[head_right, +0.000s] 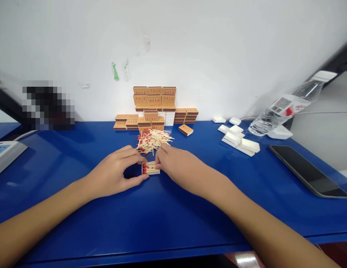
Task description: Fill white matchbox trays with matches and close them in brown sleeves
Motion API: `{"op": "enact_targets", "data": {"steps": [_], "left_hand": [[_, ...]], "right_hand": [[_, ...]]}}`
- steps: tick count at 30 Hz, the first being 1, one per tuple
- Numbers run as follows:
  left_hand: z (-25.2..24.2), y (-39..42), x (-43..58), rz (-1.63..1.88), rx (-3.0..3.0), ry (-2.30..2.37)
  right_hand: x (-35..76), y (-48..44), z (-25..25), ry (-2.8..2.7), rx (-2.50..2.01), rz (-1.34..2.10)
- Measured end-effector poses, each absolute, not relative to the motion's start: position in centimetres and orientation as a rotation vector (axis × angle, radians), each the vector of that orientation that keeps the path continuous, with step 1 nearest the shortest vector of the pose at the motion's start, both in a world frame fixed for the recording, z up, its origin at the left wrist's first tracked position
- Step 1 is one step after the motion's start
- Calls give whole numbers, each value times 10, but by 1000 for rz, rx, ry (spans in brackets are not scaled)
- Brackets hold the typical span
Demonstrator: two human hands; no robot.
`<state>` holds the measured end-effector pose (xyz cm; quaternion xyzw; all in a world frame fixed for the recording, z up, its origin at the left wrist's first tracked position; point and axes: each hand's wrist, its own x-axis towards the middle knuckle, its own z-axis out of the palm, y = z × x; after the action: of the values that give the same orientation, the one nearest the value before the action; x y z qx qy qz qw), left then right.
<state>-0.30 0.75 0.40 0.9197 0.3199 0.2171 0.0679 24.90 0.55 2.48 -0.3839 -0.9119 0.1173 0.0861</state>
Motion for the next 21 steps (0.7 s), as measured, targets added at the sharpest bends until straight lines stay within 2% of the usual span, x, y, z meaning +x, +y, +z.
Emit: {"op": "enact_targets", "data": {"steps": [5, 16, 21], "left_hand": [[3, 6, 0, 647, 2748, 977], [4, 6, -3, 657, 2749, 990], [5, 6, -4, 625, 2754, 990]], "right_hand": [[233, -3, 23, -2807, -1162, 121], [266, 17, 34, -2643, -1213, 528], [255, 10, 32, -2618, -1152, 582]]}}
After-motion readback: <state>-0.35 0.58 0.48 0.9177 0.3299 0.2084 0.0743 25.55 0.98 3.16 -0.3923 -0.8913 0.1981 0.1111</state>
